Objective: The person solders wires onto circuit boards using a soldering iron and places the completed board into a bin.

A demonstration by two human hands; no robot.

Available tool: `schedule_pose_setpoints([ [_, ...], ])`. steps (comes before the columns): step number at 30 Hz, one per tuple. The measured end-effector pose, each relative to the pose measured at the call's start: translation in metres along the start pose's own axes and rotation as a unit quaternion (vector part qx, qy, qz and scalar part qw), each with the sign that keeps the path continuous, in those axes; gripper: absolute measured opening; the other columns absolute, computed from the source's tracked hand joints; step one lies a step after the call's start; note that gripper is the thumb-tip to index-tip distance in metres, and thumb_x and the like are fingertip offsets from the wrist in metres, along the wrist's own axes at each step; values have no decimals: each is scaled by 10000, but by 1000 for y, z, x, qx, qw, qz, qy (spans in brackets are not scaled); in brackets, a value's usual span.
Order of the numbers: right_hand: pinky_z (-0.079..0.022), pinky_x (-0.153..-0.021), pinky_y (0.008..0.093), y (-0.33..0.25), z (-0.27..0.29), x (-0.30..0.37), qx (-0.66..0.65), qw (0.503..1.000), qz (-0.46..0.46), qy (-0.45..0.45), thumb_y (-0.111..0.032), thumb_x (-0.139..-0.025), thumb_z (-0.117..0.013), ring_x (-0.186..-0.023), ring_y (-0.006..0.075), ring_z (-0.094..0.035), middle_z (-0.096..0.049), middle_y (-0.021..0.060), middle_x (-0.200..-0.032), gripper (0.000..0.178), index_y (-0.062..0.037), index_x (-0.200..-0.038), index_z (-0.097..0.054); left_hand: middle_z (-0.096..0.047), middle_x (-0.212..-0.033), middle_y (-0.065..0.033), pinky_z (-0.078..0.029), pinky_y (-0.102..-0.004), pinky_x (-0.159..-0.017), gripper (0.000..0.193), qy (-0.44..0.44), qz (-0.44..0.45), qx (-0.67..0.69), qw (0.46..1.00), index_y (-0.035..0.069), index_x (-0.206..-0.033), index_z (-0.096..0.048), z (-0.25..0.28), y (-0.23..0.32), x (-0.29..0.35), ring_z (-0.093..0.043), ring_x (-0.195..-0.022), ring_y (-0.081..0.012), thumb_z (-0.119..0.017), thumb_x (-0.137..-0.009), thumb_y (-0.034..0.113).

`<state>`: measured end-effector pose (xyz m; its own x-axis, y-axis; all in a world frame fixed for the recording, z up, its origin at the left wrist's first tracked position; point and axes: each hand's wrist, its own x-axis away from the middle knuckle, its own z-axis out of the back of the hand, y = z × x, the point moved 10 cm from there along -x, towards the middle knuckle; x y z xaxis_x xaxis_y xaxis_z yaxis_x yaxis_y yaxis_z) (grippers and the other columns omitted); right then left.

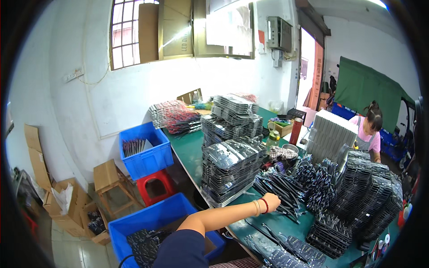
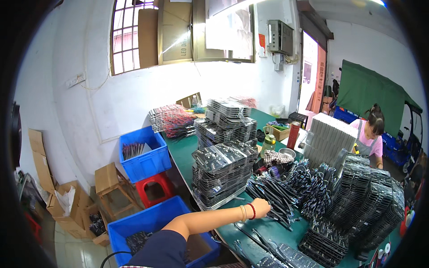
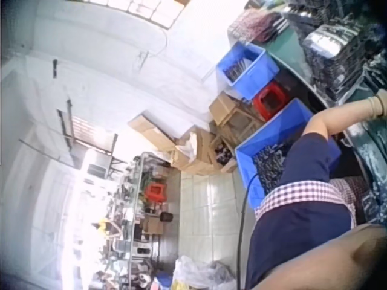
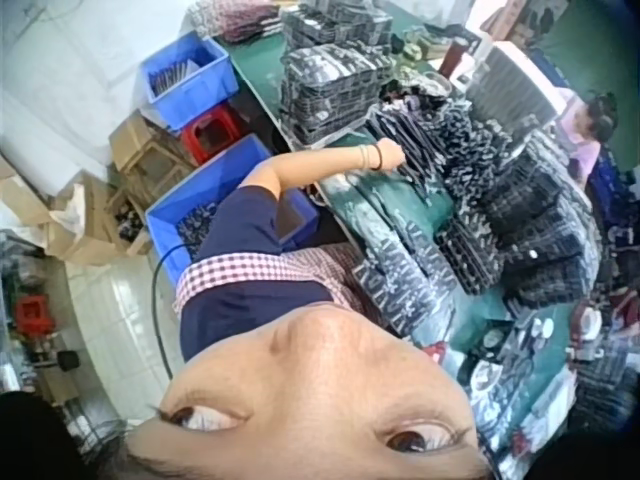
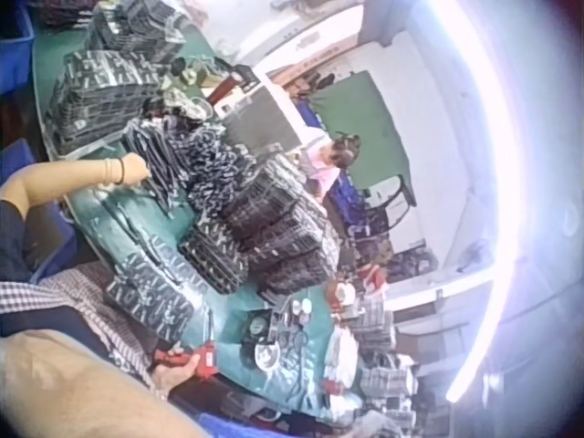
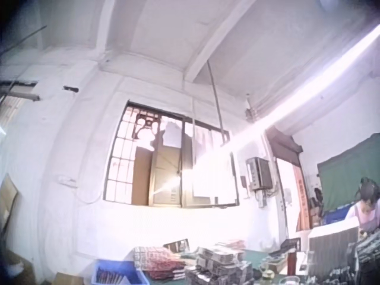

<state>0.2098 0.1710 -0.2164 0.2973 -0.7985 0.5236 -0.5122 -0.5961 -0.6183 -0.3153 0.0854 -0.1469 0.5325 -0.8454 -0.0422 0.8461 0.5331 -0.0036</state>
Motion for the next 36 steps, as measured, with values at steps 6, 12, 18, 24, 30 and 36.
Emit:
schedule_pose_setpoints([
  [6, -444, -659, 301, -18, -21, 16, 39, 997, 70, -14, -456, -953, -505, -703, 161, -524, -536, 35, -741, 376, -85, -990, -556, -630, -997, -145, -550, -400, -671, 217, 176, -4, 3, 984, 72, -874, -664, 26, 25, 21, -639, -907, -281, -728, -740, 230],
  [12, -472, -665, 330, -27, -24, 16, 60, 989, 131, -17, -423, -951, -534, -714, 175, -539, -553, 42, -756, 359, -75, -1035, -563, -638, -1055, -220, -540, -454, -792, 601, -16, 17, 103, 994, 5, -1090, -542, -26, 23, 25, -653, -950, -377, -823, -690, 354],
  [18, -453, -939, 406, -25, -7, 5, 40, 990, 132, -8, -419, -942, -572, -708, 178, -515, -527, 35, -699, 345, -76, -902, -578, -675, -830, -114, -556, -396, -618, 148, 114, 36, -74, 990, 86, -870, -661, -3, -21, 12, -693, -713, -275, -524, -887, 138],
  [24, -442, -977, 405, -20, -6, 1, 65, 989, 134, -24, -439, -958, -534, -718, 167, -509, -536, 35, -729, 368, -82, -1013, -601, -659, -812, -131, -555, -390, -606, 116, 205, -10, -29, 978, 81, -898, -634, 17, 30, 30, -685, -696, -287, -537, -863, 134],
  [30, -429, -1022, 414, -21, -5, 6, 81, 990, 113, 31, -418, -1001, -442, -641, 152, -473, -516, 36, -710, 389, -50, -1025, -567, -608, -1043, -196, -553, -467, -726, 202, 52, 101, -34, 993, 101, -1010, -626, -22, -14, 16, -648, -894, -362, -471, -923, 197],
  [36, -420, -1024, 384, -28, -20, 12, 88, 984, 153, -5, -427, -1009, -422, -586, 140, -460, -503, 26, -680, 408, -47, -1066, -560, -547, -1044, -161, -566, -425, -696, 182, 113, 151, -72, 979, 72, -1044, -583, 14, -43, 23, -610, -931, -328, -533, -879, 130],
])
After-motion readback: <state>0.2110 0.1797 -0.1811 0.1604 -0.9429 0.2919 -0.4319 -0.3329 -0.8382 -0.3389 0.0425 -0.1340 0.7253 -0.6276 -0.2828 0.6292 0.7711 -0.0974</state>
